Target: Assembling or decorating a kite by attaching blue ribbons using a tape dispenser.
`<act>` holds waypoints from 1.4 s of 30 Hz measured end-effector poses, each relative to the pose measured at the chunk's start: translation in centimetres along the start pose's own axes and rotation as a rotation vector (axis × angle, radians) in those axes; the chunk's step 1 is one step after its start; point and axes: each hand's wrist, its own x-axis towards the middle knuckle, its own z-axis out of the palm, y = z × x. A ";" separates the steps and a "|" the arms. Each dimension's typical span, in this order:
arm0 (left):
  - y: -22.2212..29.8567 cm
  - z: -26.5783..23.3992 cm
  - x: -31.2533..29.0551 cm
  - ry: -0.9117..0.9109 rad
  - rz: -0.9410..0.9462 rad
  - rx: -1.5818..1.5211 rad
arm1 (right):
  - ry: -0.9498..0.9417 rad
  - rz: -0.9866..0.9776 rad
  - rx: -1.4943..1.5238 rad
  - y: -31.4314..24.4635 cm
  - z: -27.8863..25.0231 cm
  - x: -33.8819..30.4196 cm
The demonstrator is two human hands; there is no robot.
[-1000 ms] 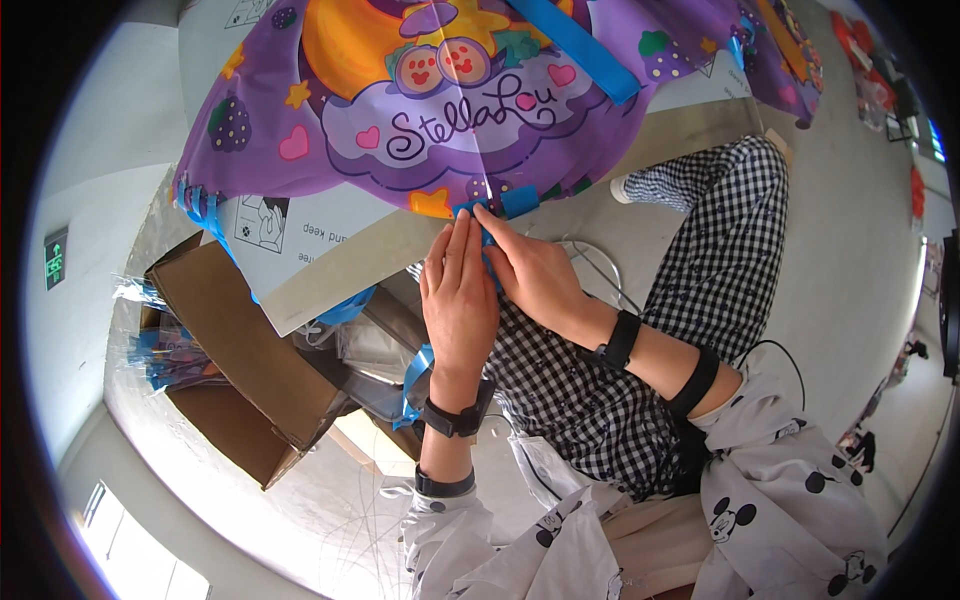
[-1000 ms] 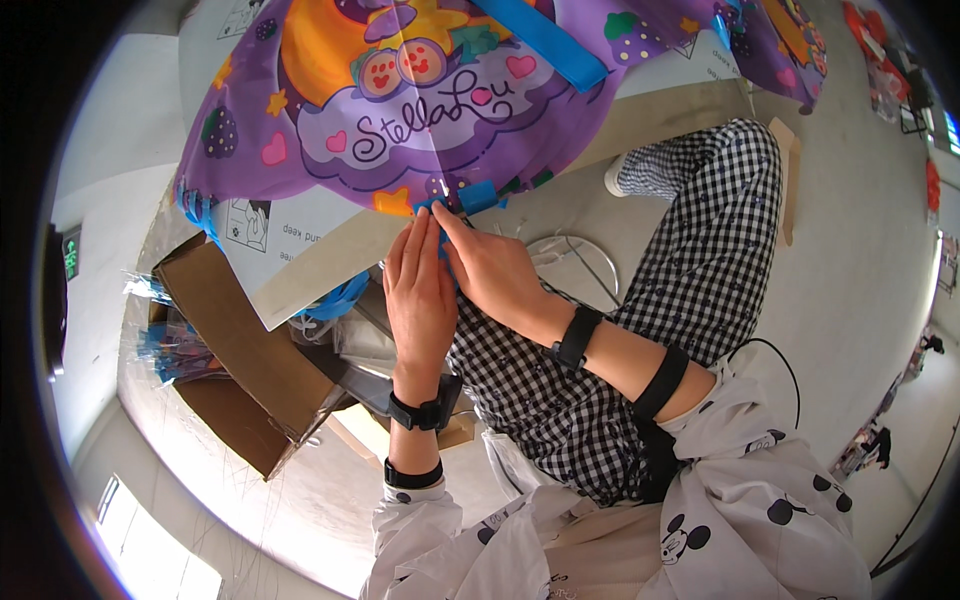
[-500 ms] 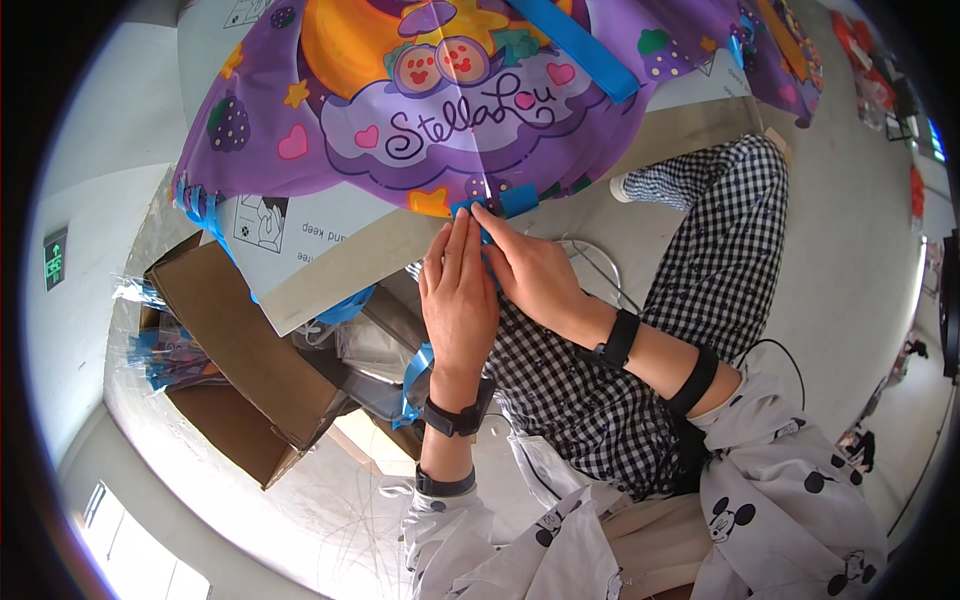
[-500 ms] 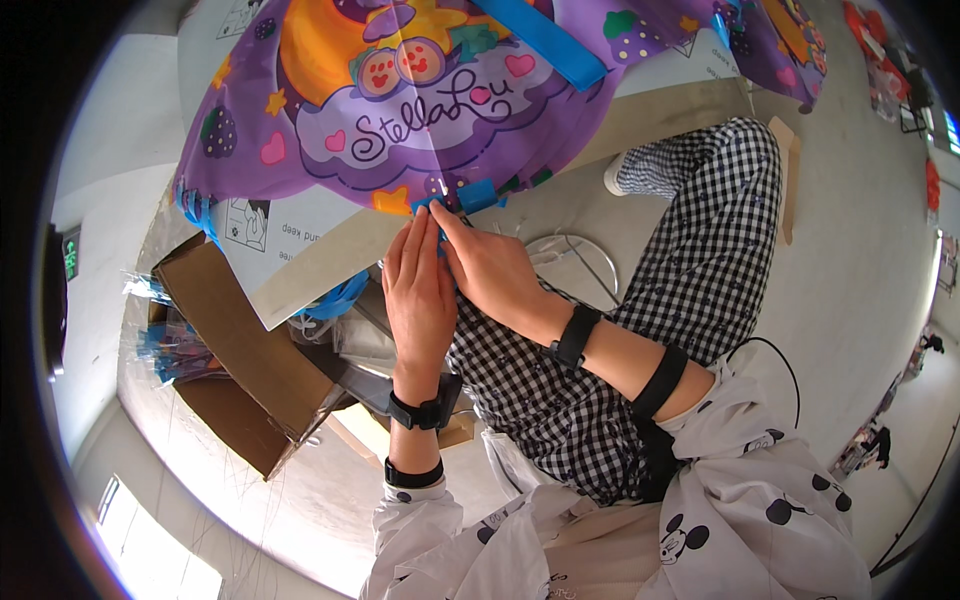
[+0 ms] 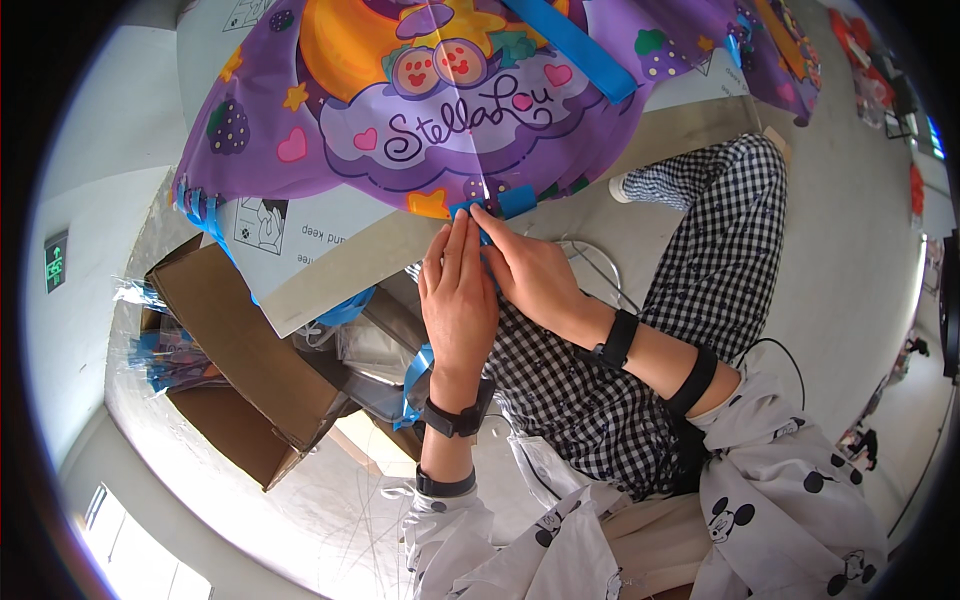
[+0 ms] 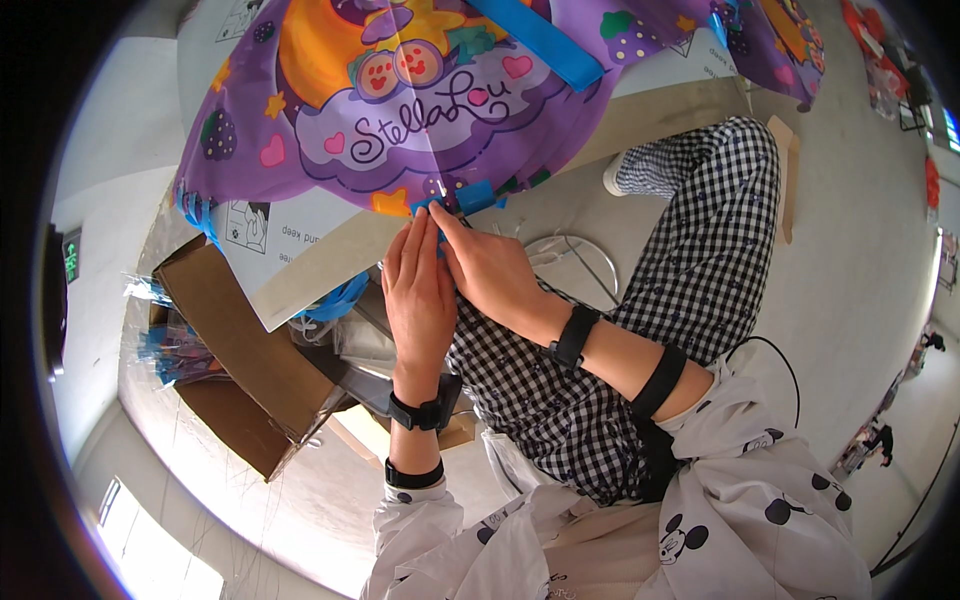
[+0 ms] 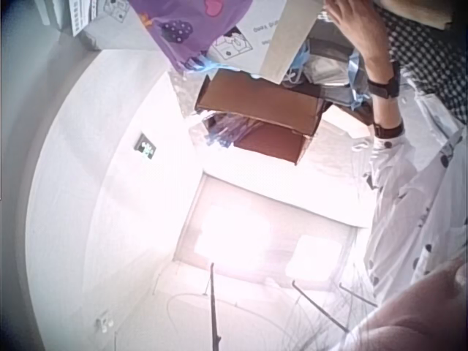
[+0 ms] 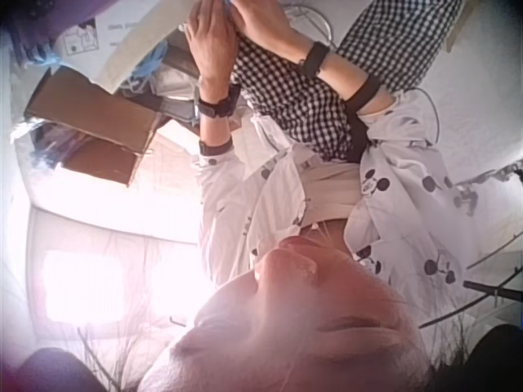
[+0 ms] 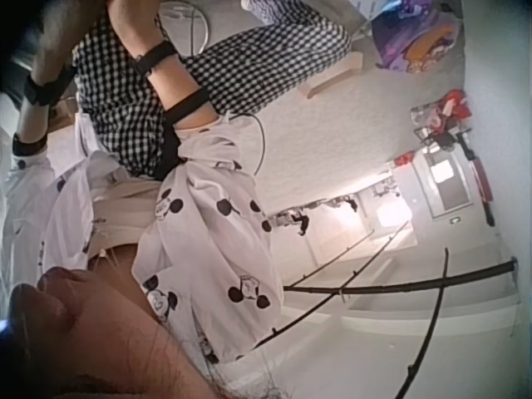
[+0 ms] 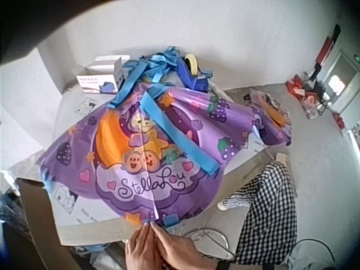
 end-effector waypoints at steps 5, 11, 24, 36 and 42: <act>0.0 0.1 0.0 0.008 0.008 -0.006 | -0.015 0.021 0.000 0.0 -0.1 0.0; 0.1 0.0 0.0 0.012 0.008 -0.006 | -0.010 0.014 0.007 -0.1 -0.1 0.0; 0.0 0.1 0.0 0.026 0.011 -0.005 | -0.010 0.002 -0.009 -0.1 -0.2 0.0; 0.2 0.3 0.1 0.055 0.002 -0.051 | 0.000 0.006 0.003 0.0 -0.1 0.0; 0.3 0.3 0.0 0.053 -0.002 -0.046 | 0.010 0.000 0.009 -0.1 0.0 0.0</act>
